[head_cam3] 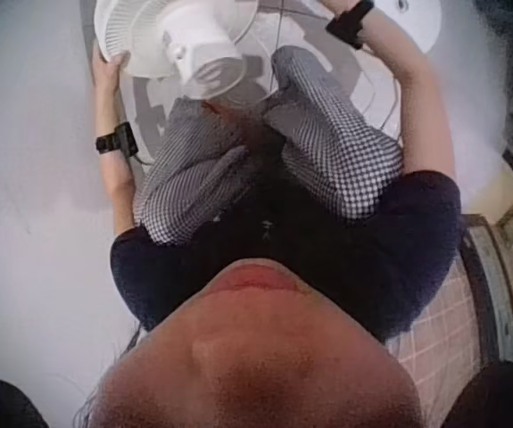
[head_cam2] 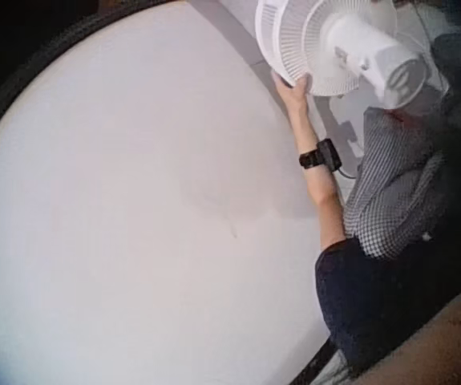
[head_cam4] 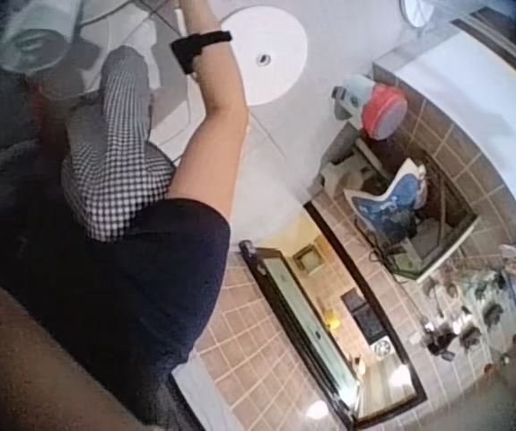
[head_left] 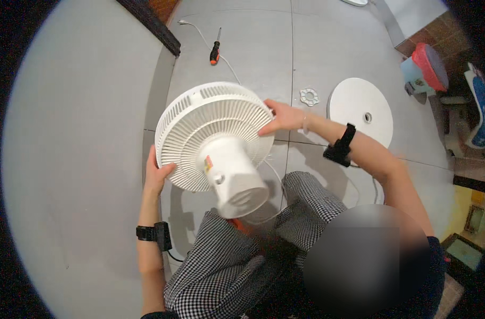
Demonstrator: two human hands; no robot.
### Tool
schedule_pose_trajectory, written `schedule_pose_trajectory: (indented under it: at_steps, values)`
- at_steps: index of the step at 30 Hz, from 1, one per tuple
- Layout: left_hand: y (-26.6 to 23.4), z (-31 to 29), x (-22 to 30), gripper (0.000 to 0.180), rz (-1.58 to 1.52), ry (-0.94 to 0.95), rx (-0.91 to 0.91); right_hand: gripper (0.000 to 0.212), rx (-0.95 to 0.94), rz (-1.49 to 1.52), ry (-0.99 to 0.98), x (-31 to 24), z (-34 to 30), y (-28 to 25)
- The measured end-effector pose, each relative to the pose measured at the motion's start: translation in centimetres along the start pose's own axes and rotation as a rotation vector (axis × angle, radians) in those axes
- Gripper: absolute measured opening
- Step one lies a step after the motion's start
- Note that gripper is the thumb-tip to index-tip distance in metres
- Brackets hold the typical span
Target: The recorder assembles the parts of a small electric fan and wipes it clean with a cloth.
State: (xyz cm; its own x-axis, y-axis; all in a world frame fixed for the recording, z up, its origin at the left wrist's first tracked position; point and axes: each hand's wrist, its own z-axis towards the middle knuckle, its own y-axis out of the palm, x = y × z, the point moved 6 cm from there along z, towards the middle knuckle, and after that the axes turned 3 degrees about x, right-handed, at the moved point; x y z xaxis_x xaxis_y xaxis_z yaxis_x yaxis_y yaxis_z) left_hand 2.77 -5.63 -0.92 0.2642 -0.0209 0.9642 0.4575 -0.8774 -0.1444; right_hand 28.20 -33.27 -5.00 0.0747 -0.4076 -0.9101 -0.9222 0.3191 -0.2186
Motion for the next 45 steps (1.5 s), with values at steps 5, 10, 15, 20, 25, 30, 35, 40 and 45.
schedule_pose_trajectory:
  at_steps: [5,10,15,20,25,30,35,40,45]
  values:
    - [-1.0,-2.0,-7.7,0.072,-0.14,-0.341,-0.072,0.081,0.083,0.037,0.157,3.8,-5.0,4.2]
    - [2.7,-4.3,-10.8,0.072,-0.186,-0.618,-0.185,0.07,0.088,0.178,0.293,6.1,-10.0,6.6]
    - [8.2,-4.9,-10.8,0.078,-0.045,-0.596,-0.571,0.076,0.123,0.175,0.455,10.5,-14.0,7.0]
    - [9.3,-5.3,-12.0,0.081,-0.09,-0.573,-0.5,0.086,-0.035,-0.034,0.474,11.4,-15.9,7.1]
    - [8.5,-4.0,-11.9,0.079,-0.013,-0.563,-0.538,0.068,-0.486,-0.37,0.462,7.2,-12.6,3.3]
    - [7.9,-1.9,-10.1,0.07,0.751,-0.427,-0.784,0.067,-0.542,-0.528,0.46,6.0,-10.5,3.1]
    - [8.8,-2.1,-10.2,0.072,0.645,-0.25,-0.694,0.065,-0.49,-0.492,0.369,6.9,-9.6,5.0]
    - [8.8,-1.8,-10.7,0.074,0.535,-0.382,-0.602,0.066,-0.407,-0.573,0.434,7.4,-9.8,5.2]
    - [8.4,-1.8,-11.1,0.078,0.42,-0.476,-0.603,0.058,-0.548,-0.676,0.336,4.2,-7.3,3.3]
